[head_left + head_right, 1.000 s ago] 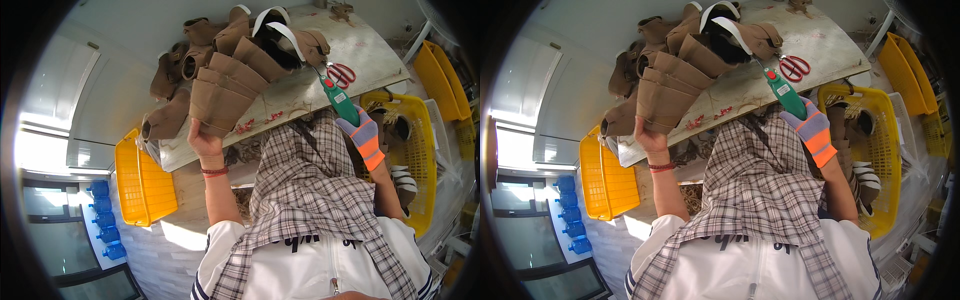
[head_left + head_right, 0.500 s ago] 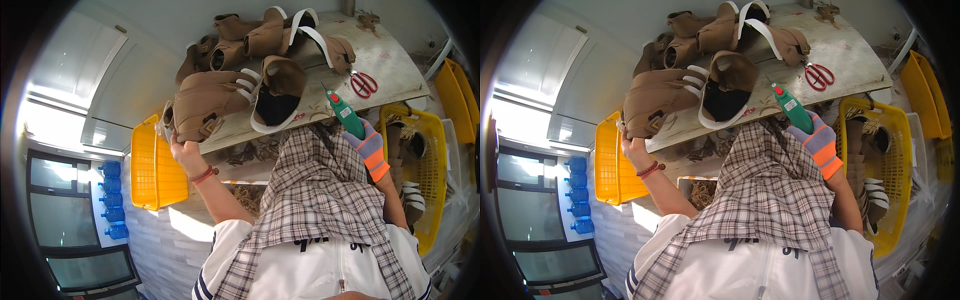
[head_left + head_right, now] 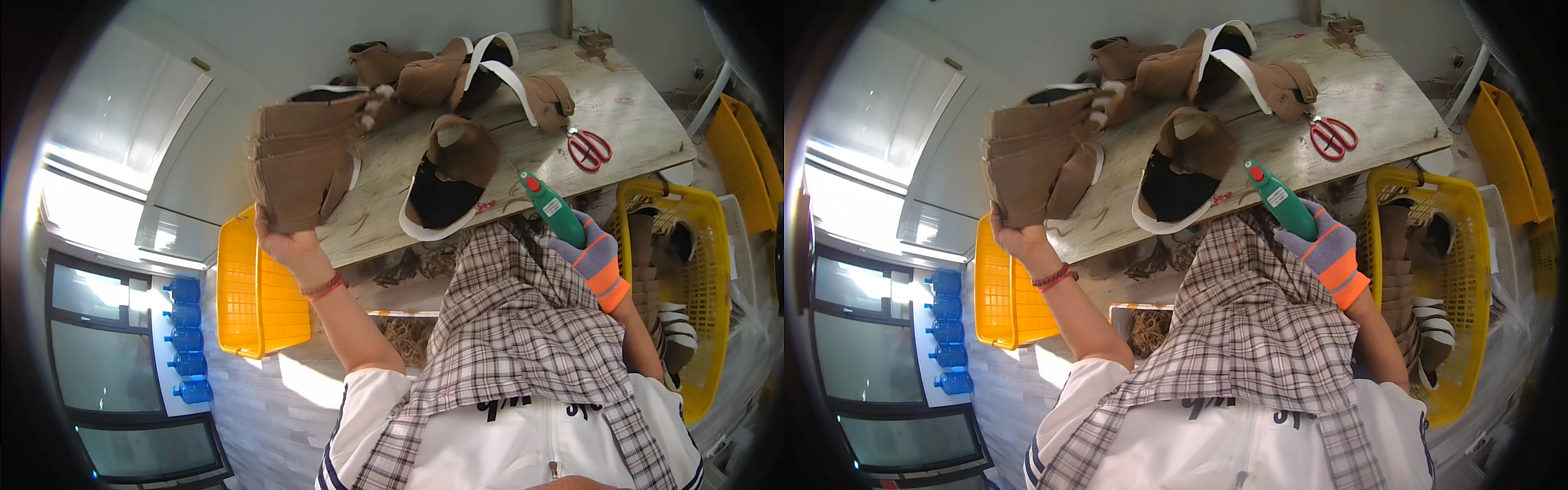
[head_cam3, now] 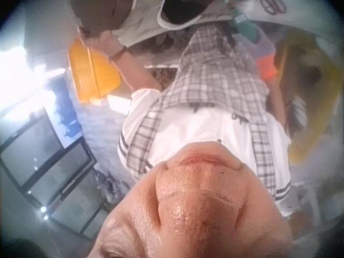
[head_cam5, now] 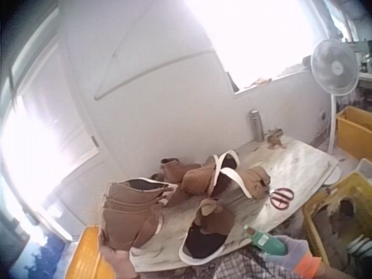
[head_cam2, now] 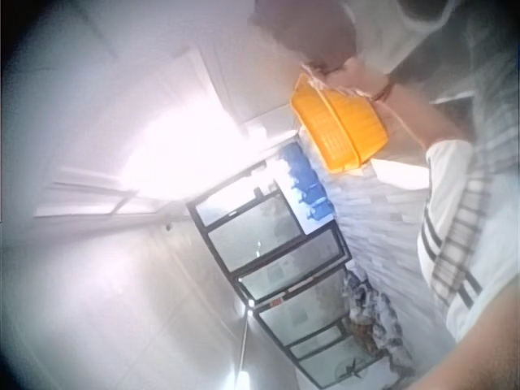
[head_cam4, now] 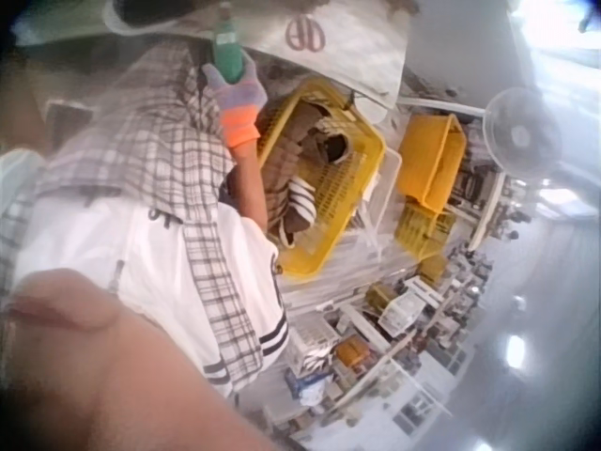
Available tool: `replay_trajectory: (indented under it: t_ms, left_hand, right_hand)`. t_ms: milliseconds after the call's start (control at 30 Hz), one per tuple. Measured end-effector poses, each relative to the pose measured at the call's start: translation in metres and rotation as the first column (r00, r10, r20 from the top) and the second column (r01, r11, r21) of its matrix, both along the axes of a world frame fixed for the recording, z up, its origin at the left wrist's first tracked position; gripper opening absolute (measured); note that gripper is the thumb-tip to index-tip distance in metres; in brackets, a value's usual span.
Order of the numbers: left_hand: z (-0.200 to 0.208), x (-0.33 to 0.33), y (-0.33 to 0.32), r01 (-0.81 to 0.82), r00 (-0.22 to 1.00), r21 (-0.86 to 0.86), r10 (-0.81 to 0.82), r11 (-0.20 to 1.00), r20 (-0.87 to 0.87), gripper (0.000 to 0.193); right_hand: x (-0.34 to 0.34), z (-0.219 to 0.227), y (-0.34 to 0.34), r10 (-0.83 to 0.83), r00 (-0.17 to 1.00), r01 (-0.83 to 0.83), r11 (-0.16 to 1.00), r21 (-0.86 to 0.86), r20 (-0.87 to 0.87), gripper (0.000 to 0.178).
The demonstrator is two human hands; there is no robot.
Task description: The person assembles brown slip-on shoes by applying hot glue to the sole and upper, then pressing the parts together. They handle multiple shoes one at a time, placing finished units into a yellow basket.
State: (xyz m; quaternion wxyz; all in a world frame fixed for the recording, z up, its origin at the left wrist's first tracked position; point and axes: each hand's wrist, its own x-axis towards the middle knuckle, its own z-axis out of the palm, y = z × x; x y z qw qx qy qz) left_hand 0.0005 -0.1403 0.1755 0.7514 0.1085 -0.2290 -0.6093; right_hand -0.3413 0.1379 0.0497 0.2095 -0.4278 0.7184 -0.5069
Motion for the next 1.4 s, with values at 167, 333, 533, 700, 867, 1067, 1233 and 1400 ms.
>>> replay_trajectory:
  t_ms: [167,333,533,700,867,1067,1233,1400]
  left_hand:
    - [0.014,-0.071,-0.082,0.26,0.945,-0.289,-0.304,0.922,-0.12,0.035]
    - [-0.012,-0.126,-0.182,0.423,0.872,0.186,-0.454,0.887,0.18,0.033]
    - [-0.118,-0.168,-0.146,0.238,0.182,0.426,-0.471,0.873,0.863,0.037]
    - [-0.17,-0.194,-0.187,0.459,0.223,0.568,-0.708,0.683,0.67,0.049]
    - [-0.156,-0.229,-0.178,0.587,0.144,0.612,-0.813,0.53,0.565,0.039]
    - [-0.114,-0.218,-0.125,0.55,0.323,0.536,-0.755,0.64,0.57,0.021]
    - [-0.059,-0.171,-0.079,0.594,0.525,0.22,-0.579,0.774,0.624,0.019]
    - [-0.051,-0.101,-0.02,0.562,0.734,0.234,-0.609,0.793,0.301,0.029]
  right_hand:
    - [0.0,0.003,0.004,-0.033,0.998,0.035,0.999,-0.039,0.059,0.062]
    - [0.0,-0.008,0.008,-0.071,0.993,0.07,0.997,-0.011,-0.094,0.062]
    - [-0.007,-0.008,0.015,-0.133,0.991,0.133,0.989,0.06,-0.004,0.06]
    - [-0.005,-0.01,0.017,-0.126,0.992,0.127,0.991,0.046,-0.023,0.061]
    - [-0.002,-0.008,0.022,-0.14,0.99,0.141,0.984,0.106,-0.01,0.063]
    - [-0.004,0.012,0.026,-0.148,0.988,0.142,0.979,0.146,0.037,0.058]
    - [-0.009,0.001,0.025,-0.135,0.991,0.135,0.99,0.029,0.005,0.058]
    - [0.001,0.017,0.025,-0.126,0.992,0.125,0.99,-0.066,-0.012,0.055]
